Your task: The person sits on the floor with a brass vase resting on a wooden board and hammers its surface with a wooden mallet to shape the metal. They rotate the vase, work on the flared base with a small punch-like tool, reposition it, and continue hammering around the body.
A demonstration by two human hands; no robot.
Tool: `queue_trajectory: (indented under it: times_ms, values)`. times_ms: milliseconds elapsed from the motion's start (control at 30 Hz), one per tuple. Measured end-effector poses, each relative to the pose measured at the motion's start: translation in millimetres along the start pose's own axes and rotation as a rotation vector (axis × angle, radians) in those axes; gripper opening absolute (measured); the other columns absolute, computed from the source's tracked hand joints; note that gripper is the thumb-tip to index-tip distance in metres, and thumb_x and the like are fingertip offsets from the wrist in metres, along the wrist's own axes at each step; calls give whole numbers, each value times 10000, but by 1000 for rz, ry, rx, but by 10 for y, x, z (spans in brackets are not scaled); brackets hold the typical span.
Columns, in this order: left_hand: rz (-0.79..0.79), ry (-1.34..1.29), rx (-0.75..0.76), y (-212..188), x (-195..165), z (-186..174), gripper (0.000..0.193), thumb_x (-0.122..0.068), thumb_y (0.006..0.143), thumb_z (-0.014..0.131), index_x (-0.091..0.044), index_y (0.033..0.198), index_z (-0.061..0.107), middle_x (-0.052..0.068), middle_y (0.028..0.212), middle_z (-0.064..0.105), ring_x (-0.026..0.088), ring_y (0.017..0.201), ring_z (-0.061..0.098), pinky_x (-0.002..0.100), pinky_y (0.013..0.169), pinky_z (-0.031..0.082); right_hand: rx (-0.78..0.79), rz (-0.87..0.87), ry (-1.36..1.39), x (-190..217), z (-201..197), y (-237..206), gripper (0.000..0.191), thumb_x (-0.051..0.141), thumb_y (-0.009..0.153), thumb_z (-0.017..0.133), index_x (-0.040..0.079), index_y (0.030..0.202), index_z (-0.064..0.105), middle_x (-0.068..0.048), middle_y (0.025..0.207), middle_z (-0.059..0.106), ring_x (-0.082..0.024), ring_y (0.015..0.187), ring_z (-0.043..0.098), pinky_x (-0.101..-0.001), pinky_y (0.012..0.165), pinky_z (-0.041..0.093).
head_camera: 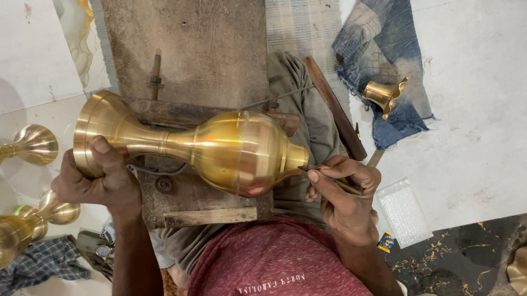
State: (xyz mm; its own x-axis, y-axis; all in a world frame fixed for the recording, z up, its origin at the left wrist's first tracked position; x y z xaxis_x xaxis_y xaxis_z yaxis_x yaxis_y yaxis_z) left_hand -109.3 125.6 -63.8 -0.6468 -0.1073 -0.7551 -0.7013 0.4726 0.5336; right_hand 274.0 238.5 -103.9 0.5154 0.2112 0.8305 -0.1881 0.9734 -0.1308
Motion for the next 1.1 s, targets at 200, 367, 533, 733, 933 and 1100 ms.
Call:
queue_trajectory:
  times_ms: [200,367,533,733,933,1100]
  values:
    - [-45,-33,182,196,-261,128,443,-212,1149,726,18,782,632,66,609,629,94,490,602,216,504,438,43,-69,-266,56,9,-67,167,-159,915,699,4,931,665,-117,796,661,-124,643,690,-242,539,578]
    - [-94,-110,364,334,-280,226,366,-223,1170,706,-5,875,708,47,637,649,59,490,617,198,443,428,46,-78,-358,44,-21,-95,158,-154,906,700,-8,933,648,-118,823,656,-118,657,693,-241,543,590]
    - [54,-77,236,261,-260,177,399,-261,1129,759,-14,826,677,28,613,630,73,503,652,221,490,512,102,-161,-369,85,30,-44,167,-169,887,704,-16,953,694,-116,820,664,-145,646,699,-261,559,565]
    - [-51,-324,77,-46,-69,145,384,-298,1104,791,32,933,694,51,669,641,111,591,604,251,620,494,-45,-3,-11,-34,-73,-15,194,-193,883,695,-10,939,724,-146,842,674,-177,664,699,-287,566,585]
    - [5,-67,189,194,-264,182,376,-242,1137,807,35,894,734,45,658,661,99,558,618,236,599,469,26,-55,-128,8,-54,-29,159,-160,903,711,-5,935,706,-132,829,668,-159,654,692,-274,562,588]
    - [-113,147,432,388,-321,281,324,-238,1102,809,3,888,779,16,601,640,59,481,588,214,535,423,255,-364,-678,119,126,-152,125,-114,905,735,-26,981,687,-121,867,630,-116,668,680,-257,603,572]
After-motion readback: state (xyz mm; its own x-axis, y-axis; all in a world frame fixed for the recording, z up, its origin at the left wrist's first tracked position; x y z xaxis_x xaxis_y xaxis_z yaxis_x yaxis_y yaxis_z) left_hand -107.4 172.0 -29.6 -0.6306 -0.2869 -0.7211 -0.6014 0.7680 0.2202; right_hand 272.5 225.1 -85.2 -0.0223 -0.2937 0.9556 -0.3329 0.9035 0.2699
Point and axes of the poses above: each hand's wrist, its own y-axis towards the middle knuckle, its own z-axis out of the palm, x = y × z, the point moved 9 cm from there along y, towards the middle knuckle
